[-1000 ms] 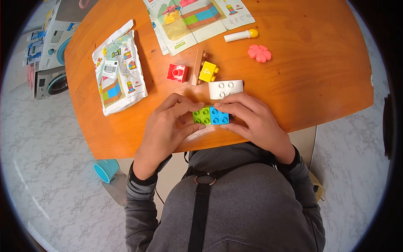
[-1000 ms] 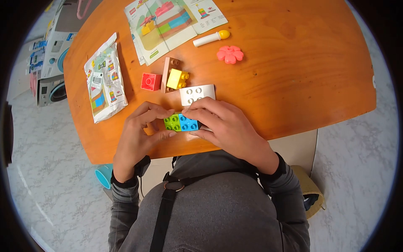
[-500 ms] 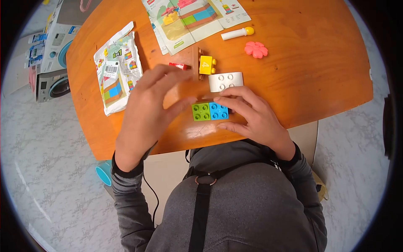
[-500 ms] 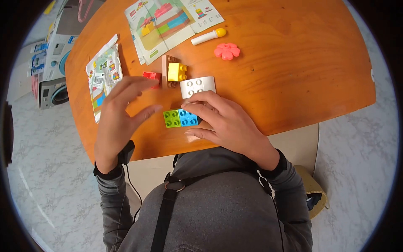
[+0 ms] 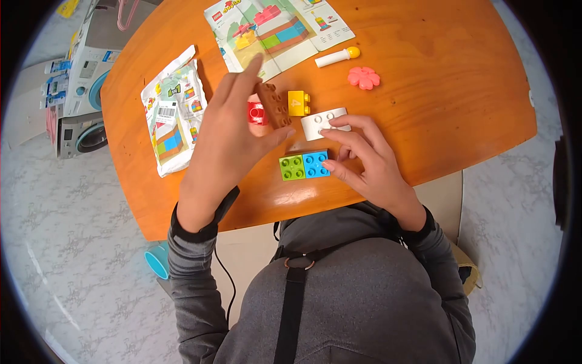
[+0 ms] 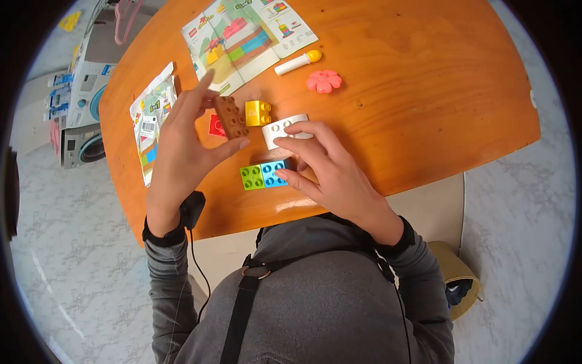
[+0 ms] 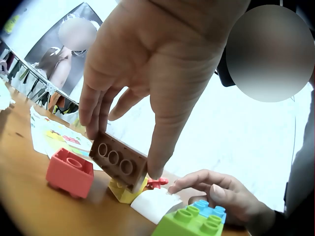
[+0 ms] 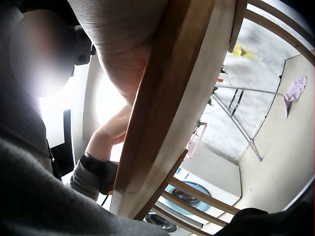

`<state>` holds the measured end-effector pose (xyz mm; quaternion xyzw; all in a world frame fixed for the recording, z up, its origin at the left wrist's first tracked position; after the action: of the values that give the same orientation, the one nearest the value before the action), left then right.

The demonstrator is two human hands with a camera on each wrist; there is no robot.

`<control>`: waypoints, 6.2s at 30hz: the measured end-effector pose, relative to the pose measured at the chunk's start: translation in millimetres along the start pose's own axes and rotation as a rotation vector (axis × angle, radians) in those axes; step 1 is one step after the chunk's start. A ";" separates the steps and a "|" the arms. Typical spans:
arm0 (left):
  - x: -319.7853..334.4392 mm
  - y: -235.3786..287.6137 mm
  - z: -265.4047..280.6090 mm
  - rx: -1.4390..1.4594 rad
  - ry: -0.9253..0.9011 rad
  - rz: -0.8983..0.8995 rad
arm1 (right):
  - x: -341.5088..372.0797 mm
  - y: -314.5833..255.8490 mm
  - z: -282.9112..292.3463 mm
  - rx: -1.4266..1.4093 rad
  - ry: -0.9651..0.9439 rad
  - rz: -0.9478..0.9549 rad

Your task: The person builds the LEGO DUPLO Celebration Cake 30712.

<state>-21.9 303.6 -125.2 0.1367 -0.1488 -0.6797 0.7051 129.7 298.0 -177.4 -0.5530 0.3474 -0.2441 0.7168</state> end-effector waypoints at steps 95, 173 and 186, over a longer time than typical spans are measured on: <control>114.9 -25.1 -3.4 0.282 0.260 0.052 | -68.2 -58.8 -35.0 0.601 -0.464 0.304; 80.4 9.2 -18.4 0.568 0.159 -0.102 | -51.6 -121.5 -33.2 0.768 -0.551 0.344; 81.6 3.1 -20.7 0.502 0.121 -0.001 | -21.9 -102.1 -95.2 1.049 -0.736 0.389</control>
<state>-8.2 222.0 -141.0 0.3481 -0.2703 -0.6123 0.6564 46.0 227.3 -88.1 -0.1060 0.0087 -0.0424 0.9934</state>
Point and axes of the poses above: each hand's wrist, its own x-axis away from the middle knuckle, its own z-axis out of the back of the hand, y = z × x, the point moved 10 cm from there along -x, towards the middle knuckle, and after that the axes turned 7 degrees about -x, right-handed, at the moved point
